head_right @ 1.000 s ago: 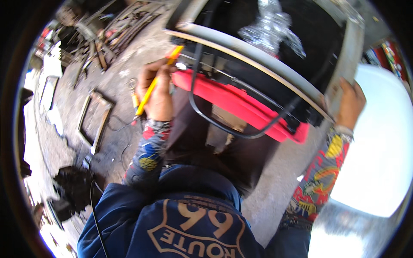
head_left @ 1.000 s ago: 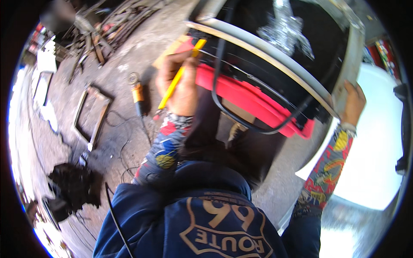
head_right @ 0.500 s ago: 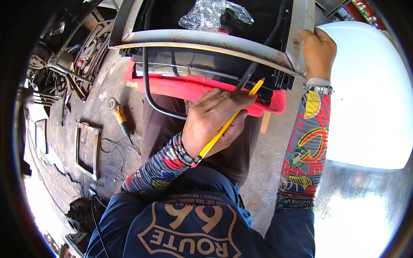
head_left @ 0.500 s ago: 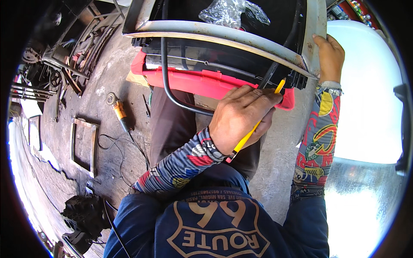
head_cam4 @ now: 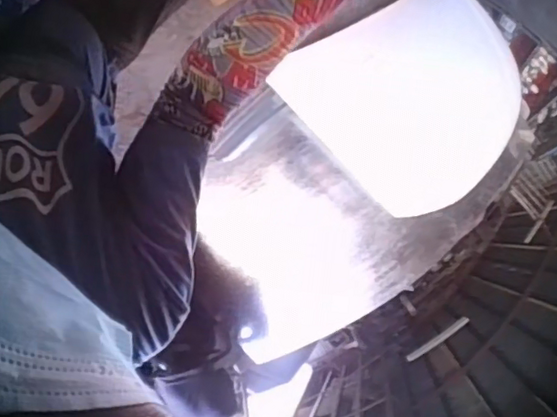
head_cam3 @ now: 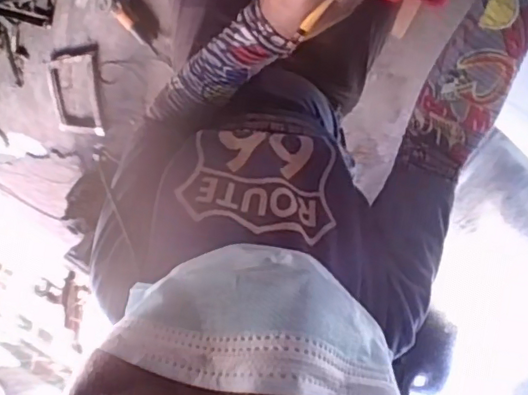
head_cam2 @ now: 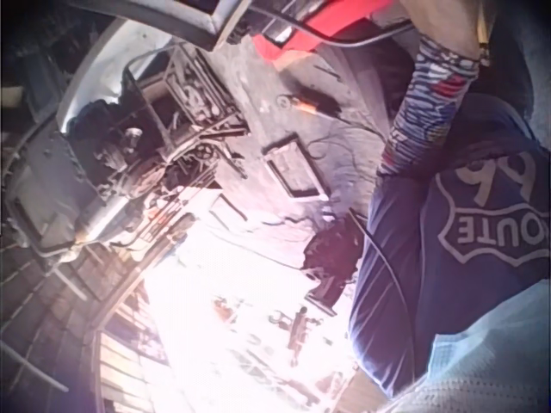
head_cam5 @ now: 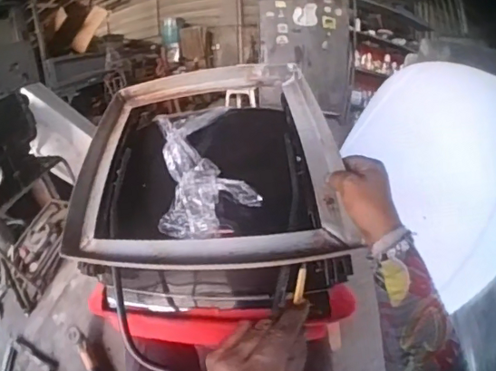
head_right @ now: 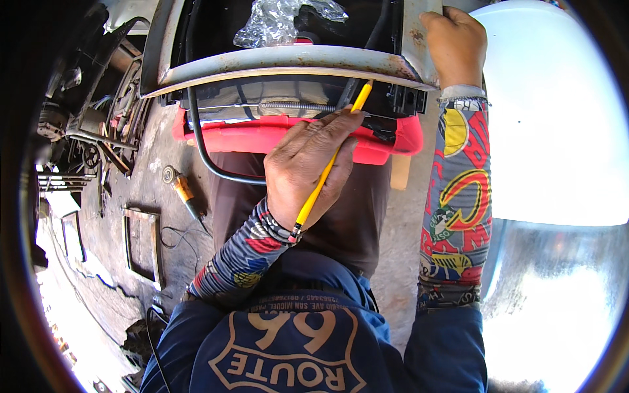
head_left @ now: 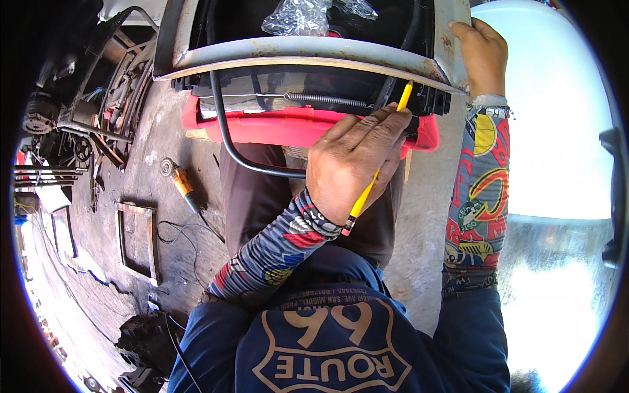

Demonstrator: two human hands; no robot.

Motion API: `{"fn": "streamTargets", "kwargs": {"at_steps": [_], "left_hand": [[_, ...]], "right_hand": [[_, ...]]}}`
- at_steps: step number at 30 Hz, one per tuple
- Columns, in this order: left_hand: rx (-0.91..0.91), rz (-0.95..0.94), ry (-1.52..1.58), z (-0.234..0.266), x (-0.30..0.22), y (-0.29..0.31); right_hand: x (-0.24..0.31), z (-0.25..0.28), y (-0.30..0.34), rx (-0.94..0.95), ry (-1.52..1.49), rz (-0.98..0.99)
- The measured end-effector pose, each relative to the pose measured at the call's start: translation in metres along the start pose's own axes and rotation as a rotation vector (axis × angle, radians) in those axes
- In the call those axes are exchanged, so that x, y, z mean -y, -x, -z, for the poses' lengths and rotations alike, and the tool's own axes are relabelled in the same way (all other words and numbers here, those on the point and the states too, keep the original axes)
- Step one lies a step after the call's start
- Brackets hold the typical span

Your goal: The person marks a car door frame with a yellow pencil while seated on the floor. They repeatedly reposition the door frame and mark along its edges and corners.

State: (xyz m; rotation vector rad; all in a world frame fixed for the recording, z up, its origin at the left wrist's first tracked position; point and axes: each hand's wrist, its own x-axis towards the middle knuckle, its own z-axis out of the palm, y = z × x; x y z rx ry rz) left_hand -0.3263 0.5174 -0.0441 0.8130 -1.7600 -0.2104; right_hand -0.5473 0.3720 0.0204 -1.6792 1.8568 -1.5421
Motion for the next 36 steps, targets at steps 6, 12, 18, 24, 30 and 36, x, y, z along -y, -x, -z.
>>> {"fn": "streamTargets", "kwargs": {"at_steps": [6,12,18,24,30,36], "left_hand": [[0.004,0.0,-0.017,-0.003,0.0,0.0],[0.037,0.013,-0.023,-0.003,0.001,-0.002],[0.0,0.036,0.248,0.019,-0.004,-0.013],[0.082,0.249,0.564,0.056,0.018,-0.079],[0.462,0.136,0.409,0.033,0.052,-0.125],[0.471,0.128,0.366,0.021,0.063,-0.123]], "right_hand": [[0.0,-0.001,0.003,-0.008,-0.027,-0.032],[0.018,0.0,0.008,-0.015,-0.113,0.036],[0.018,-0.001,0.007,-0.039,-0.059,0.028],[0.007,-0.003,0.007,-0.03,-0.066,-0.018],[0.009,-0.003,0.007,-0.069,0.186,0.032],[0.011,-0.001,0.007,-0.057,0.163,0.026]]}}
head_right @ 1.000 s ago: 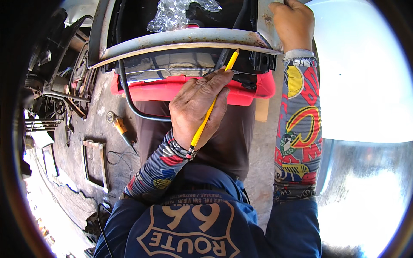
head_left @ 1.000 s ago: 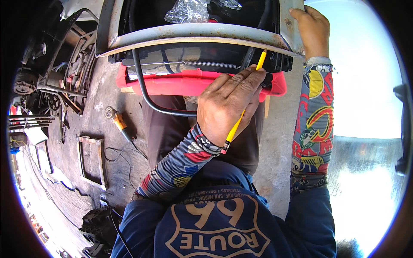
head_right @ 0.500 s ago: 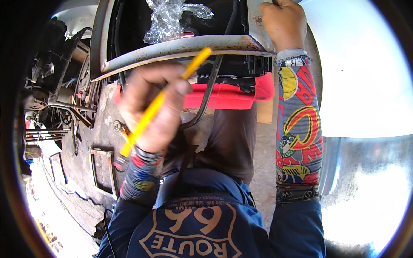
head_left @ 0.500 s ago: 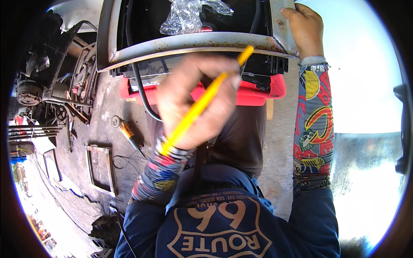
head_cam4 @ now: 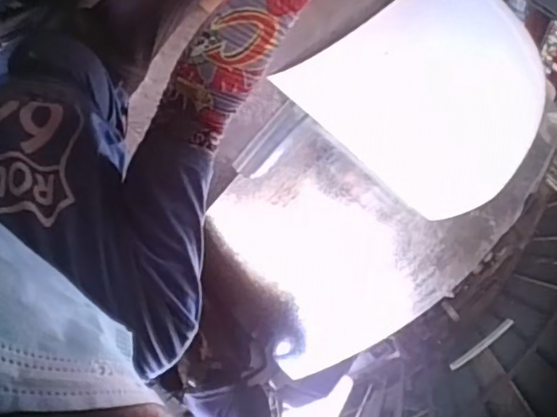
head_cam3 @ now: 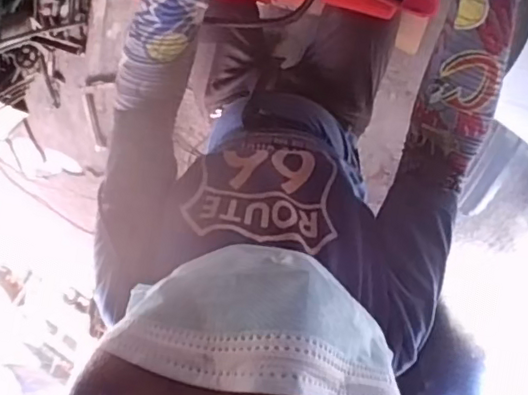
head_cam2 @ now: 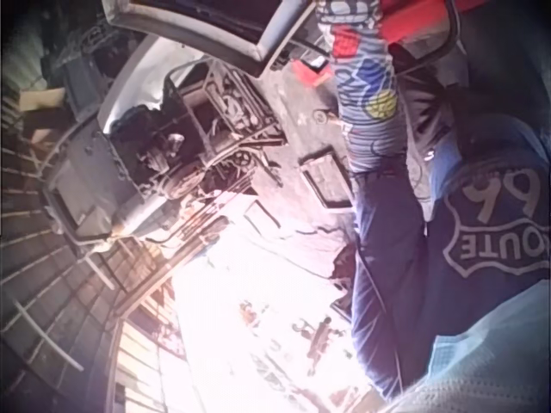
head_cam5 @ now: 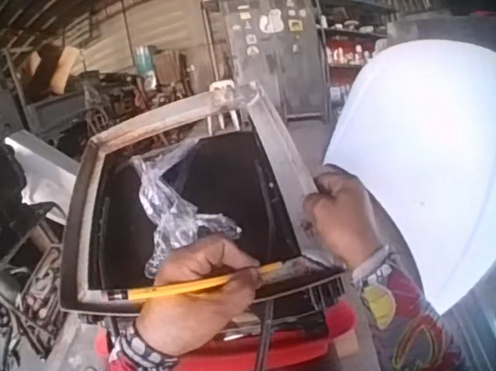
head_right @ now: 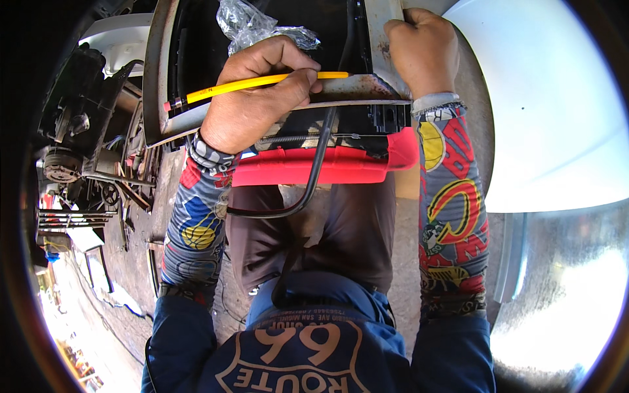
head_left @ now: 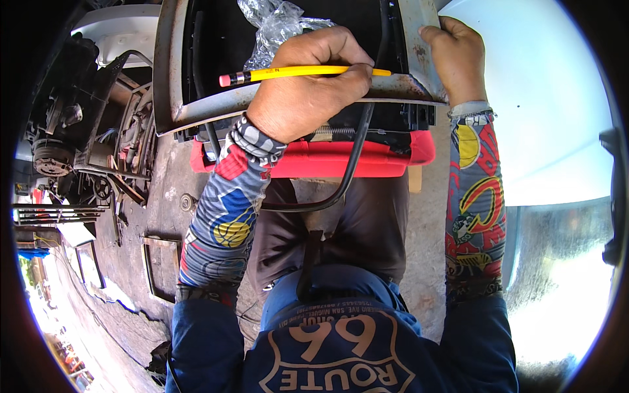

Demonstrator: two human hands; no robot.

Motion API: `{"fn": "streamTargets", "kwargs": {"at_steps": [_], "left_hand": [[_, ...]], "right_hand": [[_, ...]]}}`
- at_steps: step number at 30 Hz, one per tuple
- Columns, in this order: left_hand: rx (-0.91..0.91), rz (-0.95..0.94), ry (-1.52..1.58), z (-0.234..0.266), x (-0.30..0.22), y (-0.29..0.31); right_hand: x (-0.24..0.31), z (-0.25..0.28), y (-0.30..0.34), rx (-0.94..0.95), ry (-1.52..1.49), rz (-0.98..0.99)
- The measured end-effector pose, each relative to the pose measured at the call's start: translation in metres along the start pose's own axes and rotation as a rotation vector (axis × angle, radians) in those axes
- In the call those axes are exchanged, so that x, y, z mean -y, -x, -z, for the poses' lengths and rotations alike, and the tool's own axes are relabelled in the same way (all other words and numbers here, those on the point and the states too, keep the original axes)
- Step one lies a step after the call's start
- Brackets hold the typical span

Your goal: The person marks a car door frame with a yellow pencil while seated on the floor. They repeatedly reposition the door frame and mark along its edges and corners.

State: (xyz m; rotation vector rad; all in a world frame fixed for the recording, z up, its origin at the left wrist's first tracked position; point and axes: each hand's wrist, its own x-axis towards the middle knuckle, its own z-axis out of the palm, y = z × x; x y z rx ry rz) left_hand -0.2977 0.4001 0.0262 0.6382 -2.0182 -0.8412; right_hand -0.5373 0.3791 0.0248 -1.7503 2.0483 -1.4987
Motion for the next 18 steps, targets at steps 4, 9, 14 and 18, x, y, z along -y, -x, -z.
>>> {"fn": "streamTargets", "kwargs": {"at_steps": [4,9,14,18], "left_hand": [[0.01,-0.069,-0.114,0.003,0.002,-0.001],[0.005,-0.014,-0.054,0.002,0.001,-0.002],[-0.019,-0.036,-0.051,-0.001,0.001,-0.002],[-0.052,-0.076,-0.028,-0.003,0.001,-0.003]], "right_hand": [[0.0,0.002,0.0,0.028,-0.111,-0.021],[-0.002,0.002,0.001,0.031,-0.154,-0.022],[0.004,0.004,0.002,0.026,-0.119,-0.023],[0.016,0.004,0.007,-0.067,-0.183,-0.08]]}}
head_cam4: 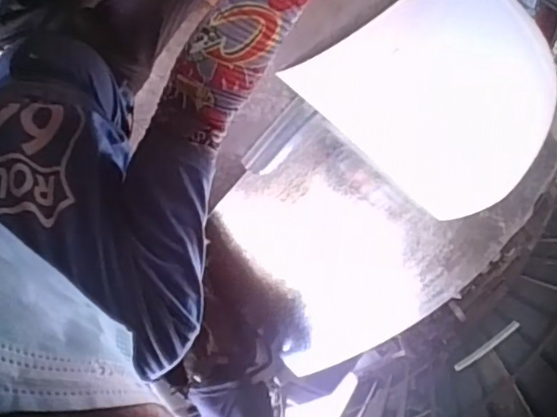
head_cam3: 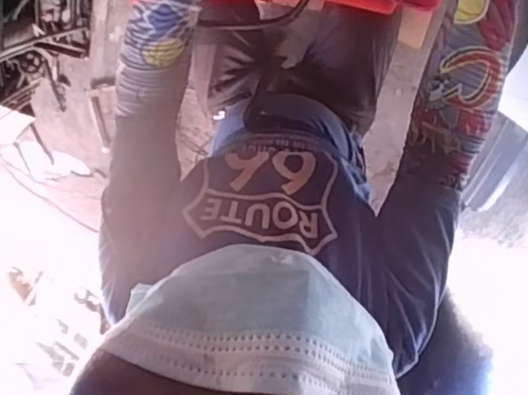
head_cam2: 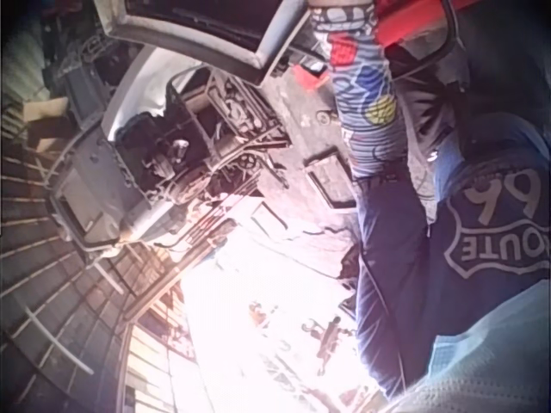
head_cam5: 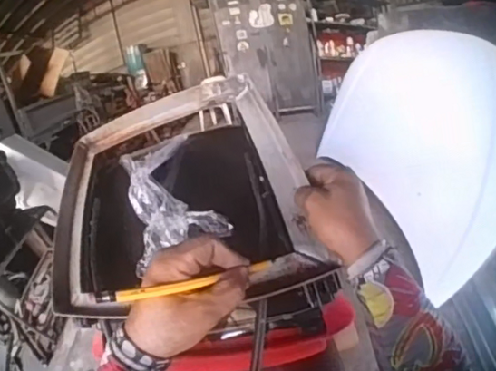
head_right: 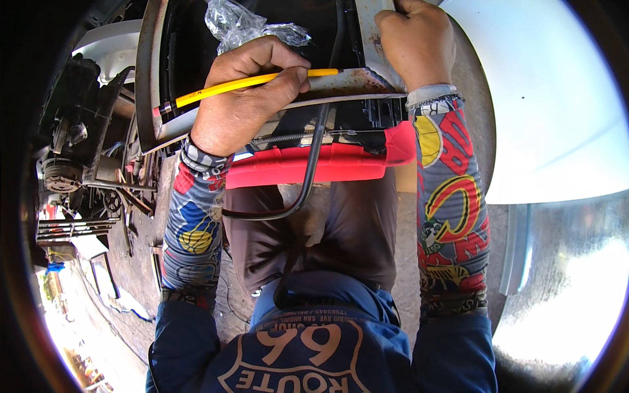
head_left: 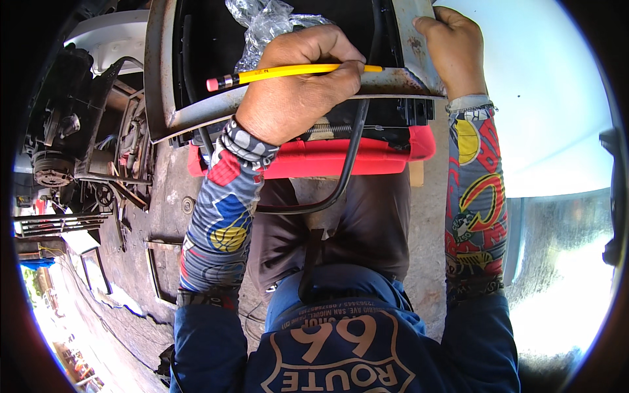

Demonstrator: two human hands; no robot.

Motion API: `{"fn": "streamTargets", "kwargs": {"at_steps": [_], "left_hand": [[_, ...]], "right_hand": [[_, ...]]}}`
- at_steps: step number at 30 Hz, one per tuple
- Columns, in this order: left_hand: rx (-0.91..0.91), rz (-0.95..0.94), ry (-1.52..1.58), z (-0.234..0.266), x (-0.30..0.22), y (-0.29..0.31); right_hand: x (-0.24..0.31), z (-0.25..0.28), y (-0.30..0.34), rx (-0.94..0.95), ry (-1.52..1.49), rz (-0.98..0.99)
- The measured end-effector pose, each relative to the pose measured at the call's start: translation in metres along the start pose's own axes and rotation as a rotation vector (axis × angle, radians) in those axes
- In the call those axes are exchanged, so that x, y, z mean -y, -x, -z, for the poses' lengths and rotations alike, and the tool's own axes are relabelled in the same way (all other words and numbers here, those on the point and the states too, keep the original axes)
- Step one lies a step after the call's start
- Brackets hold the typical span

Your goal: The person marks a car door frame with a yellow pencil while seated on the floor. They repeatedly reposition the door frame and mark along its edges and corners.

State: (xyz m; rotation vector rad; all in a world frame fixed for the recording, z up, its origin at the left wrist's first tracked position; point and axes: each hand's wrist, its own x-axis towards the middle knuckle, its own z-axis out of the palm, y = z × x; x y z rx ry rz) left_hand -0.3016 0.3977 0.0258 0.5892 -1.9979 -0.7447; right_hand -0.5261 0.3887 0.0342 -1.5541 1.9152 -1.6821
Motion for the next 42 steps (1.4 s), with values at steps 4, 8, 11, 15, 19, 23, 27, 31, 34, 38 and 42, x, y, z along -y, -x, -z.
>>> {"fn": "streamTargets", "kwargs": {"at_steps": [4,8,11,15,19,23,27,31,34,38,42], "left_hand": [[0.09,0.012,-0.093,0.005,-0.003,0.001],[0.07,0.016,-0.093,0.005,-0.004,0.001],[0.094,0.009,-0.107,0.006,-0.004,0.001],[0.059,0.04,-0.067,0.003,-0.003,0.001],[0.08,-0.019,-0.098,0.004,-0.002,0.001],[0.041,0.012,-0.097,0.002,-0.002,0.001],[0.031,-0.017,-0.106,0.003,-0.001,0.003],[0.032,-0.051,-0.074,0.004,0.002,0.001],[0.078,-0.063,-0.054,0.006,0.002,0.0],[0.004,0.073,0.107,0.012,-0.005,0.008],[-0.207,0.102,0.329,0.034,-0.01,0.021]], "right_hand": [[0.006,0.001,0.002,0.005,-0.017,0.016],[0.004,0.002,0.001,0.024,-0.033,0.044],[0.003,0.001,0.0,0.03,-0.052,0.018],[0.002,0.0,0.0,0.003,-0.054,0.041],[0.001,-0.001,-0.001,0.039,-0.1,0.02],[-0.003,-0.001,-0.001,0.035,-0.101,0.03],[-0.01,0.001,-0.004,0.077,0.063,0.056],[-0.015,0.0,-0.006,0.07,0.08,0.052],[-0.016,0.0,-0.006,0.064,0.128,0.057],[-0.017,-0.005,-0.005,-0.006,0.143,0.122],[-0.021,-0.003,-0.009,0.047,0.072,0.132]]}}
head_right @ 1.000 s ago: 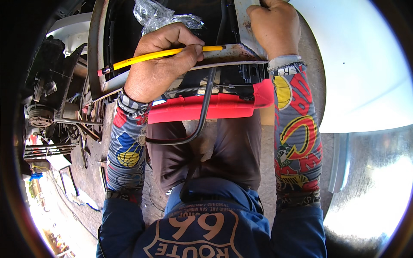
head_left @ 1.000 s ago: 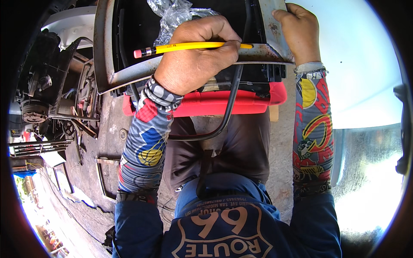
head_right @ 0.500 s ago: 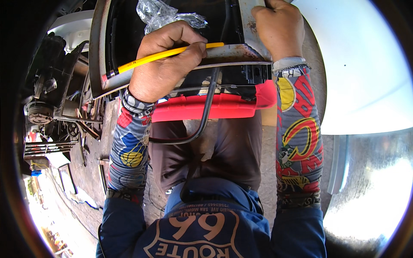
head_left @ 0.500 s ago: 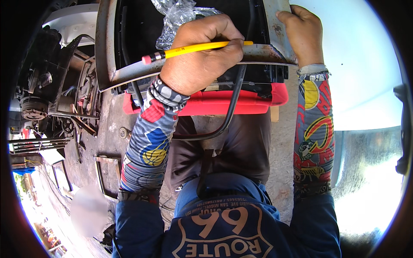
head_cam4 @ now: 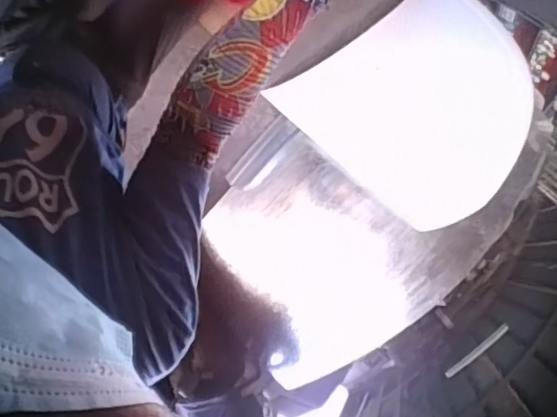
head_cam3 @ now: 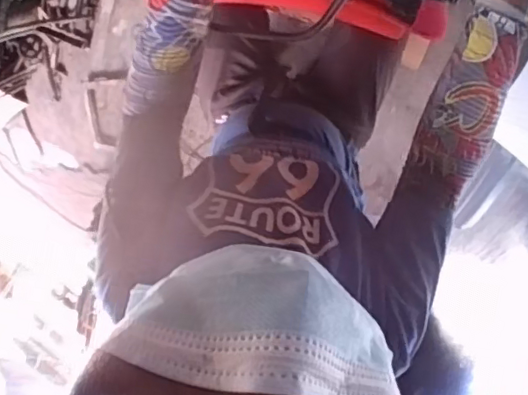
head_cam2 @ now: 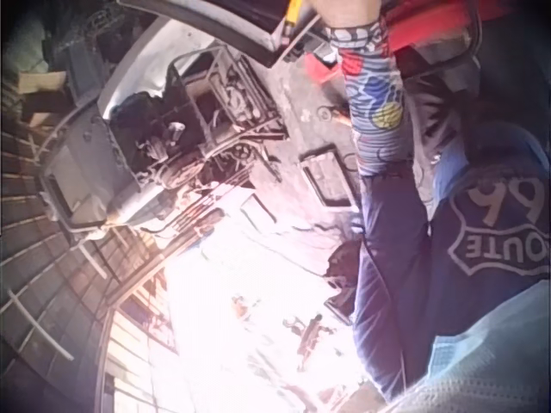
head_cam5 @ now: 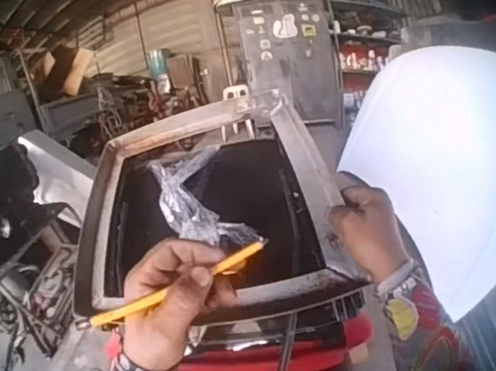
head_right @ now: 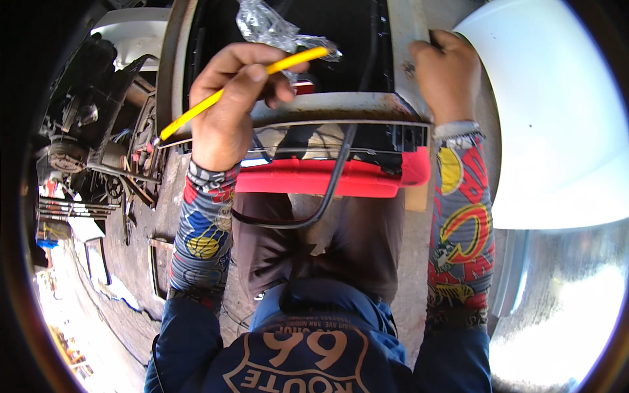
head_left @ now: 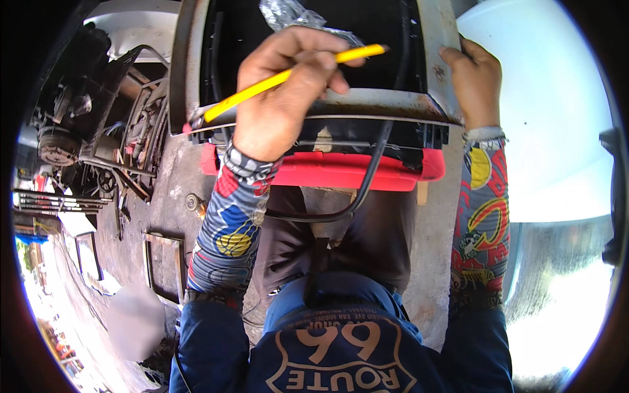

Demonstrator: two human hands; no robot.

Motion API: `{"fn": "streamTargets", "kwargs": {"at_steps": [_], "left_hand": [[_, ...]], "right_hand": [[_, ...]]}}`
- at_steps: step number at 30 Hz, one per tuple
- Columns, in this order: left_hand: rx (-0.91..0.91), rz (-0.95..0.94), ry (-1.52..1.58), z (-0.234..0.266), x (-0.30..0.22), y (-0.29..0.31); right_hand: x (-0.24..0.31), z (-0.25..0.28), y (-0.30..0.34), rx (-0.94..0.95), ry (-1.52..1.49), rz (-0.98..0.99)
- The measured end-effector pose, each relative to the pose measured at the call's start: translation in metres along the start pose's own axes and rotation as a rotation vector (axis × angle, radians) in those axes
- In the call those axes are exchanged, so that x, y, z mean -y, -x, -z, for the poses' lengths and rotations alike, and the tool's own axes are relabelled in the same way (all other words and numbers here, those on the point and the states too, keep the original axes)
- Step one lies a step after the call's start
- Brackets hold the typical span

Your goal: The person marks a car door frame with a yellow pencil while seated on the floor. They repeatedly reposition the door frame and mark along its edges and corners.

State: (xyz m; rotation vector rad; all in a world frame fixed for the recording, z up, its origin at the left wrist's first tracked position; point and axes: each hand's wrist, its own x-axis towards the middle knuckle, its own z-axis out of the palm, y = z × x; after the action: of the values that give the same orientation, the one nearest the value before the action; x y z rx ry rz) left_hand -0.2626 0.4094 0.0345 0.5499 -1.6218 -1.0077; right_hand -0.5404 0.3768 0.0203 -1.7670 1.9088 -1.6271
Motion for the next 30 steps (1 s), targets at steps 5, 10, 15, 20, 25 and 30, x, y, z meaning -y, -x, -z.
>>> {"fn": "streamTargets", "kwargs": {"at_steps": [5,10,15,20,25,30], "left_hand": [[-0.355,0.015,-0.139,0.067,-0.018,0.024],[-0.56,-0.044,-0.396,0.136,-0.031,0.042],[-0.586,0.115,-0.386,0.162,-0.028,0.057],[-0.401,0.219,-0.438,0.169,-0.018,0.045],[-0.329,0.188,-0.484,0.174,-0.02,0.045],[-0.223,0.036,-0.708,0.179,-0.018,0.051]], "right_hand": [[-0.003,0.005,-0.002,0.13,-0.018,-0.116],[-0.006,0.008,-0.003,0.127,-0.014,-0.087],[-0.015,0.01,-0.008,0.142,-0.079,-0.176],[-0.01,0.012,-0.005,0.131,-0.097,-0.248],[-0.001,0.012,-0.004,0.144,-0.142,-0.325],[0.002,0.012,-0.003,0.151,-0.192,-0.342]]}}
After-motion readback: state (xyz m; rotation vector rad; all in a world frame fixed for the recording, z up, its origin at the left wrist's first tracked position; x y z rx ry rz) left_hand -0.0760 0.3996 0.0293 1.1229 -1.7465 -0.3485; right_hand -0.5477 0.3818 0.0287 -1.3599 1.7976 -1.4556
